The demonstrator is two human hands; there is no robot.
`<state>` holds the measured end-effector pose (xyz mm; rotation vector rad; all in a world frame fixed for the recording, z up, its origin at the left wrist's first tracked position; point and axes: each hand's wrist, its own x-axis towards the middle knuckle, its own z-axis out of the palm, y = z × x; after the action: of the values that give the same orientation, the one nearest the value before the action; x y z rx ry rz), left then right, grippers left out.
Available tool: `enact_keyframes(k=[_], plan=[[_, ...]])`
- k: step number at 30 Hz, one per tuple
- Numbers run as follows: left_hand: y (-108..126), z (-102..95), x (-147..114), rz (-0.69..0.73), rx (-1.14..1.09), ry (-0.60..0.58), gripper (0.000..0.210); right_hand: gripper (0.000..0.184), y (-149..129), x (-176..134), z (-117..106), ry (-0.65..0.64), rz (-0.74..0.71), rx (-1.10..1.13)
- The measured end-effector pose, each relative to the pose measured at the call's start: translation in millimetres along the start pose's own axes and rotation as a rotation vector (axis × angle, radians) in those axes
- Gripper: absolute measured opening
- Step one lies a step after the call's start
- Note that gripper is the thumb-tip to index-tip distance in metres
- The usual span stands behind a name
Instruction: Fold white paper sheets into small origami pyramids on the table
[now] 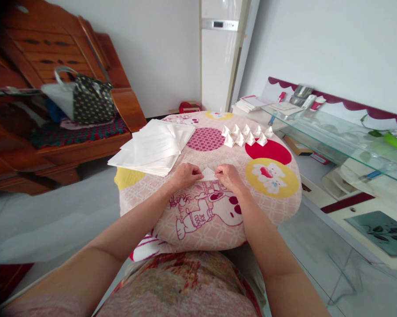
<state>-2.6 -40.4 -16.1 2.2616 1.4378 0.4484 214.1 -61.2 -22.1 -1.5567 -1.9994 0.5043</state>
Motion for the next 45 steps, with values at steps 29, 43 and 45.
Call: enact_keyframes(k=[29,43,45], plan=[[-9.8,5.2,3.1,0.088,0.033,-0.015,0.012,0.011,-0.1,-1.3,4.7,0.055,0.013,-0.021],[-4.7,15.5,-1.1,0.508,0.085,0.045,0.04,0.011,-2.7,0.0,4.3,0.064,0.041,0.016],[-3.4,20.6,-0.7,0.601,0.092,-0.041,0.044,0.01,-3.0,0.5,3.9,0.061,0.044,0.028]])
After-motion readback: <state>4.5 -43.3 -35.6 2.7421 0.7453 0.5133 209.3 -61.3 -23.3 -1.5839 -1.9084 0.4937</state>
